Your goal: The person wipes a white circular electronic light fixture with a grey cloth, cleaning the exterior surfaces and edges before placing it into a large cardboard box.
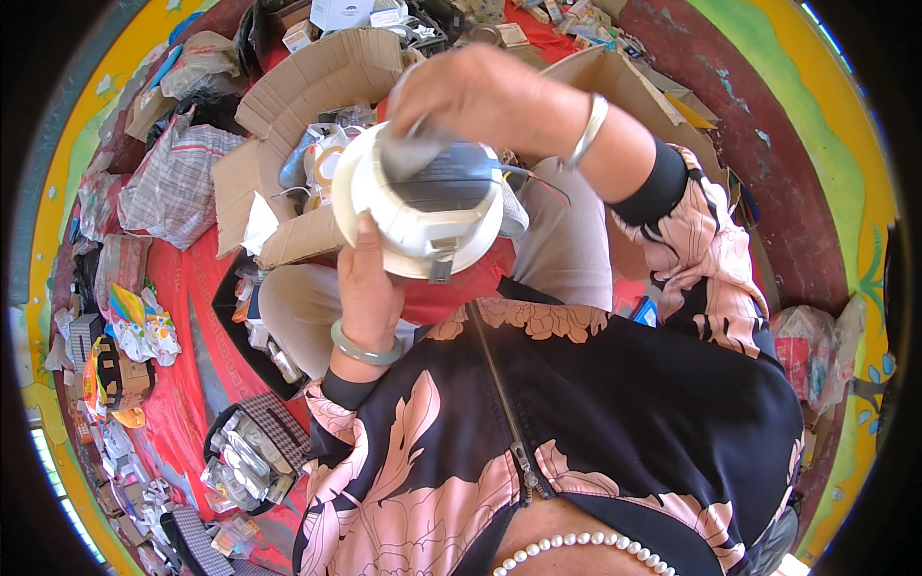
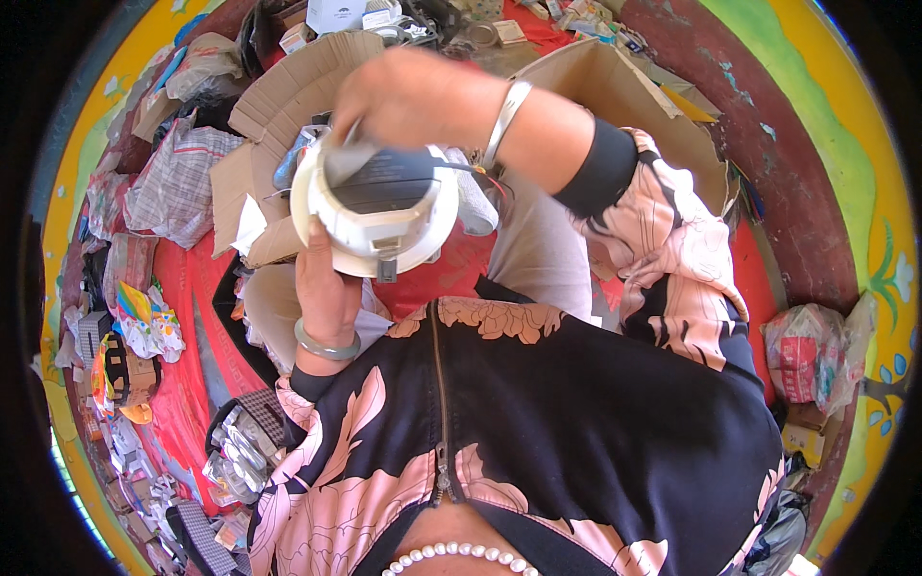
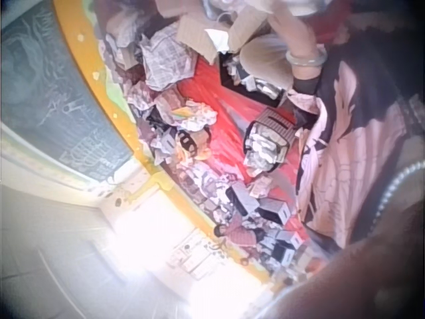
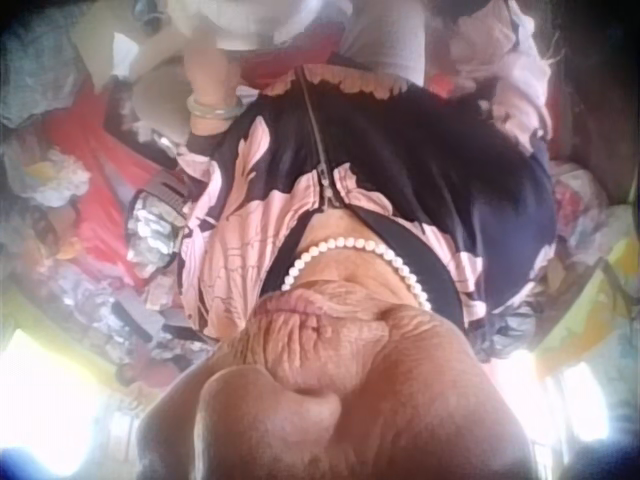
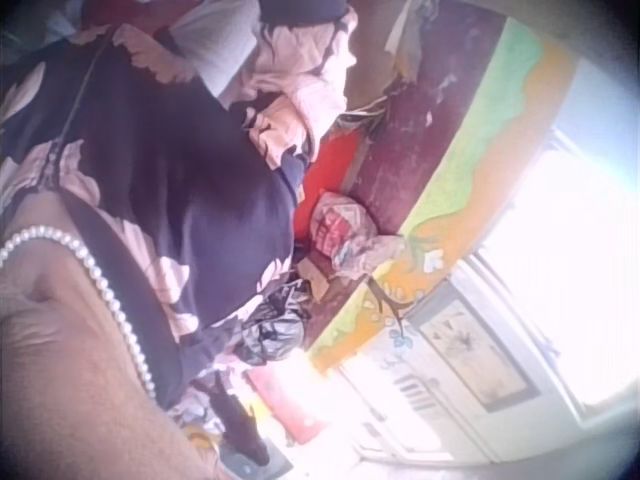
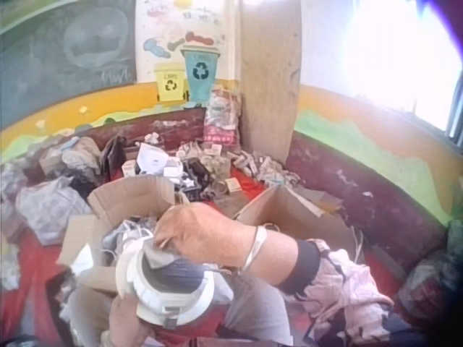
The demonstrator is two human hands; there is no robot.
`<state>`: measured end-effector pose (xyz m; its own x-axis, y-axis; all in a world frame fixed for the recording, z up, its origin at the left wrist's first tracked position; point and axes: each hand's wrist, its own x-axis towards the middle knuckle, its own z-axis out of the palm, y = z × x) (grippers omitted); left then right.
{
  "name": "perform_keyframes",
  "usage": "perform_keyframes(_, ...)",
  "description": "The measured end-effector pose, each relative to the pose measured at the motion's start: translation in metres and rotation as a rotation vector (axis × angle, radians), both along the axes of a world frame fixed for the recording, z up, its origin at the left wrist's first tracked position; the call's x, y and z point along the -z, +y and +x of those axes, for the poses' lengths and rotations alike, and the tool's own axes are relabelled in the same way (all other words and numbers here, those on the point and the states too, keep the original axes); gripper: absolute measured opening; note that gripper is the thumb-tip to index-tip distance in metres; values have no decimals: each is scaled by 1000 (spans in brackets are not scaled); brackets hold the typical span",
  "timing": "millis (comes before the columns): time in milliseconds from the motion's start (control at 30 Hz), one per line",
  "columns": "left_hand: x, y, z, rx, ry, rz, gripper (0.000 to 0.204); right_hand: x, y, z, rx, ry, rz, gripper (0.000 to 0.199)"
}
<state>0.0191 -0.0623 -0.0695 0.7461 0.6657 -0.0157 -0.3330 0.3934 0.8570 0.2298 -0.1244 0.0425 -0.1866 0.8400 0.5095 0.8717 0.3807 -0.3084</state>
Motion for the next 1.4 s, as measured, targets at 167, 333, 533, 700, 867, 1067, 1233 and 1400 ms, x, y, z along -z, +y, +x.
perform_keyframes(167,-14,10,-4,27,-194,-83,50,-14,-12,46,465,280,-96,18)
perform_keyframes(333,-13,11,-10,-36,-141,-45,50,-24,3,9,263,316,32,20)
perform_keyframes(533,-11,4,-17,-92,-82,87,49,-12,21,-26,-28,17,193,12)
perform_keyframes(700,3,15,-28,-147,-144,145,50,-3,0,7,64,6,-147,14)
perform_keyframes(867,-2,19,-43,-215,-202,208,51,4,-4,50,375,-153,-181,21)
perform_keyframes(1067,-5,18,-35,-157,-166,140,52,-28,-6,40,-233,1310,-155,22)
perform_keyframes(1233,-11,12,-25,-120,-202,47,50,-14,22,-6,-148,1125,-256,20)
perform_keyframes(1400,-23,7,-17,-91,-142,-65,47,-6,38,-24,113,105,-39,18)
